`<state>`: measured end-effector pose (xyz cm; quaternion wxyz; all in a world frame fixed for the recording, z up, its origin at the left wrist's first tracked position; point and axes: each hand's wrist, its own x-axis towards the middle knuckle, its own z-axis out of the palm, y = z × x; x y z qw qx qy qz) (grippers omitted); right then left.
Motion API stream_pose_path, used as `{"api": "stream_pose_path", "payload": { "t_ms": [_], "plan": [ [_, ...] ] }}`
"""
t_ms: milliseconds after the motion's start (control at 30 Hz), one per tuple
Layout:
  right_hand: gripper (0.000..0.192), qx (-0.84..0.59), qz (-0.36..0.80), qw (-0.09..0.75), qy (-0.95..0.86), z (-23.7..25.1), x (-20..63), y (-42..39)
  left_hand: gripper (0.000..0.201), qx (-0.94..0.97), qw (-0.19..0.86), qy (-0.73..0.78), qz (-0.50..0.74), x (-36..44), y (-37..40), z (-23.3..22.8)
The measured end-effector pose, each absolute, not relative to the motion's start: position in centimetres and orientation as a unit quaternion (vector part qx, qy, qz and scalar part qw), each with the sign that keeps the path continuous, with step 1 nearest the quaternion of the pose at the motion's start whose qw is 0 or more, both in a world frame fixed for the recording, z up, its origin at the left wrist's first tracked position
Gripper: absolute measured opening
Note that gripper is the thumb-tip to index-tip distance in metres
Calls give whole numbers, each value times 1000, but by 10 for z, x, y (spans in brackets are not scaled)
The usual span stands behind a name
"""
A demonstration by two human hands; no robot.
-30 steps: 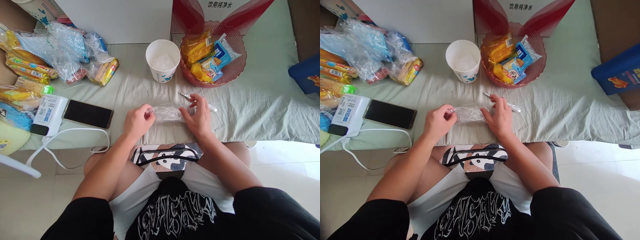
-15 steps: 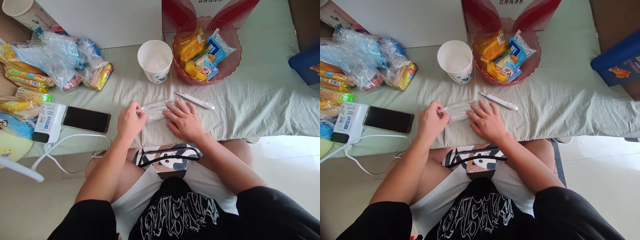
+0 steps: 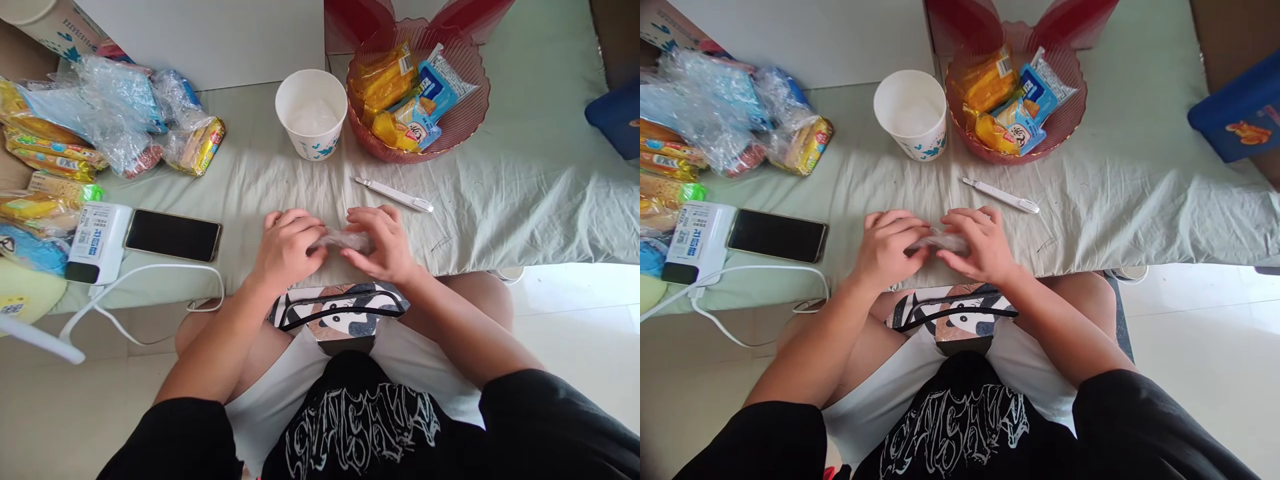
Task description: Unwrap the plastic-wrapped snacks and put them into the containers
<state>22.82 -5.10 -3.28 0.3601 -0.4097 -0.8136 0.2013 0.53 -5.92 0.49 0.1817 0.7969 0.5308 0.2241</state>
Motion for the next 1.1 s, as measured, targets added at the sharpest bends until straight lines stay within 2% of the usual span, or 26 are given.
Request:
{"api": "stream_pose_path", "payload": {
  "t_ms": [100, 200, 267, 367, 467, 667, 800, 933, 1100],
  "plan": [
    [75, -378, 317, 440, -750, -33, 229, -51, 21, 673, 352, 553, 344, 4, -54, 6],
    [77, -351, 464, 445, -681, -34, 226, -49, 30, 518, 535, 523, 415, 10, -53, 4],
    [68, -338, 538, 420, -648, -33, 223, -48, 31, 479, 587, 500, 420, 16, -55, 2],
    [49, -391, 546, 393, -628, -29, 220, -49, 31, 485, 613, 489, 386, 23, -57, 0],
    [45, -436, 519, 382, -629, -25, 220, -50, 32, 497, 621, 493, 353, 22, -56, -2],
    [34, -370, 584, 364, -624, -24, 221, -47, 28, 543, 559, 518, 354, 17, -49, -7],
    [36, -351, 599, 400, -598, -24, 224, -44, 35, 546, 588, 481, 354, 17, -46, -7],
    [29, -368, 589, 412, -590, -25, 228, -42, 29, 545, 588, 471, 368, 16, -43, -9],
    [47, -358, 547, 431, -622, -30, 229, -42, 39, 574, 553, 478, 370, 14, -41, -11]
  ]
}}
